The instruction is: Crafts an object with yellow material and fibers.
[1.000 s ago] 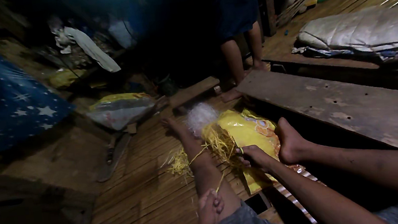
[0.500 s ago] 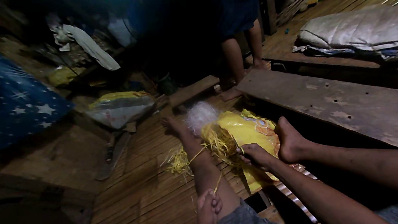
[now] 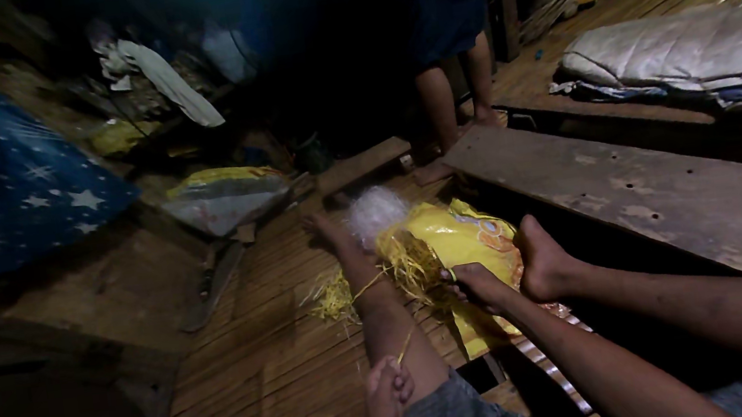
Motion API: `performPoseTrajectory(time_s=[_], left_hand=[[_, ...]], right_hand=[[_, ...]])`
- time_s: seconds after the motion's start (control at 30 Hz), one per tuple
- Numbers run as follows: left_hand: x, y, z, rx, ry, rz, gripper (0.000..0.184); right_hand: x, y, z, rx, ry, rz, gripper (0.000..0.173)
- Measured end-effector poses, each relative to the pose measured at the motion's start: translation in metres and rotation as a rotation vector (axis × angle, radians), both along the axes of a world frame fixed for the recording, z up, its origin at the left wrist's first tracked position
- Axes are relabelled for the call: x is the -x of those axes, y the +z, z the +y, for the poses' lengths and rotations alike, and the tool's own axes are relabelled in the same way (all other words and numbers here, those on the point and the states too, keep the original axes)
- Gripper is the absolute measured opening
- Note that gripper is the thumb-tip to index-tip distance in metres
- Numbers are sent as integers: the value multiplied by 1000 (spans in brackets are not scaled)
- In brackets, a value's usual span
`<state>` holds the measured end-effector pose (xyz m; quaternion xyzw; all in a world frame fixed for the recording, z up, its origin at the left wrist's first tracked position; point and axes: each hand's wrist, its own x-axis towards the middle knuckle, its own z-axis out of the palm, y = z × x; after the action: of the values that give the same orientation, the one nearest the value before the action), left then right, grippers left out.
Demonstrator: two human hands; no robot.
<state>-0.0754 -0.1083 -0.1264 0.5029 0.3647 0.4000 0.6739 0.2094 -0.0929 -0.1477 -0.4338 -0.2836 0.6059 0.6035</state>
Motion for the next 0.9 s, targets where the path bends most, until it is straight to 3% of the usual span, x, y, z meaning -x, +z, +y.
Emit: performPoseTrajectory(time_s=[0.9], left_hand=[[18,-4,-16,-74,-10,-29,23]], right_hand=[[6,-4,-6,-38,12,-24,21]])
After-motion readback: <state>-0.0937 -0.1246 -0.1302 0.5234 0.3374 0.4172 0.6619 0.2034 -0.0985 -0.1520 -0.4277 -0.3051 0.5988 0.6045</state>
